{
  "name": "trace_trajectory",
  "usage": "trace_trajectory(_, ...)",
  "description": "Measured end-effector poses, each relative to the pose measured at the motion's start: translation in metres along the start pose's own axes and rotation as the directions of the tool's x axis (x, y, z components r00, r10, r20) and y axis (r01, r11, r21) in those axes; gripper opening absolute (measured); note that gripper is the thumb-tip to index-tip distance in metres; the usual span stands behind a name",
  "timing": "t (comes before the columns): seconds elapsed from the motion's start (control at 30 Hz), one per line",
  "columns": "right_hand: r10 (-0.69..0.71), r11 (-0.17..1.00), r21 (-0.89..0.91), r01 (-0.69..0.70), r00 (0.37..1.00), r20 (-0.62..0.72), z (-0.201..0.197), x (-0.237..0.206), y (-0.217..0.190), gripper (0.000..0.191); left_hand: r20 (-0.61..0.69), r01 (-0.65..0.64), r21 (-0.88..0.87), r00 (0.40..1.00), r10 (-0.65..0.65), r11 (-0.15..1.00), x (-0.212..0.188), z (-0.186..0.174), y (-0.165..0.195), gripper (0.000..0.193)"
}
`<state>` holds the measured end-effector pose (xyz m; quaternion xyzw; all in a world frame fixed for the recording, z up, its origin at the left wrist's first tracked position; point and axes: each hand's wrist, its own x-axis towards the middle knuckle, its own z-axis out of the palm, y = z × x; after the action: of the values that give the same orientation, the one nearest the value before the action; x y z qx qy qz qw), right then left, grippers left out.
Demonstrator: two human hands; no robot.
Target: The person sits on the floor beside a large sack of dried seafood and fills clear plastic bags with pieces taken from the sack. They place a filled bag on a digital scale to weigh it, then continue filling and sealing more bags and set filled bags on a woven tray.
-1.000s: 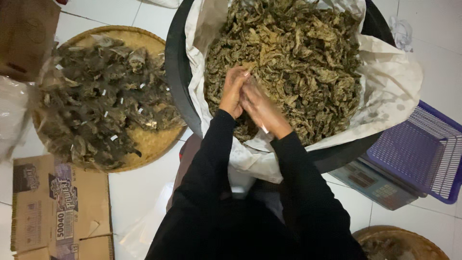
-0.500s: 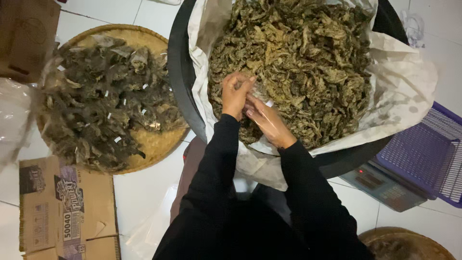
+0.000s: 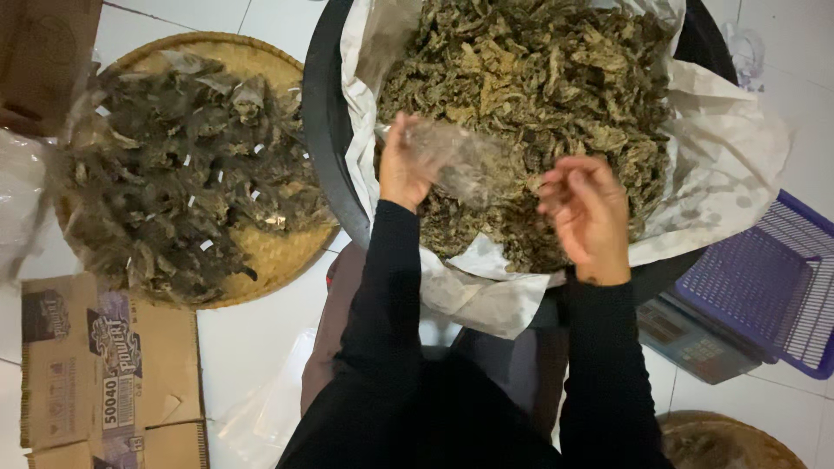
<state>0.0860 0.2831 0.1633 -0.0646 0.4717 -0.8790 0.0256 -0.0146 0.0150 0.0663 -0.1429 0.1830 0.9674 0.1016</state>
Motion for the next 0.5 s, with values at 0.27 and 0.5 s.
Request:
trace_trajectory(0.27, 0.362, -0.133, -0.816, 0.563, 0.794, 0.488, -0.007, 0.07, 0.108, 0.071, 0.075, -0.015, -0.137, 0.997, 0.025, 0.991, 0.002, -0.007, 0.006, 0.058)
trace_trajectory(0.5, 0.31, -0.105, -0.879, 0.466, 0.855, 0.416, -0.028, 0.076, 0.131, 0.035, -0.021, -0.064, -0.123, 0.998, 0.062, 0.99, 0.0, -0.009, 0.011, 0.068)
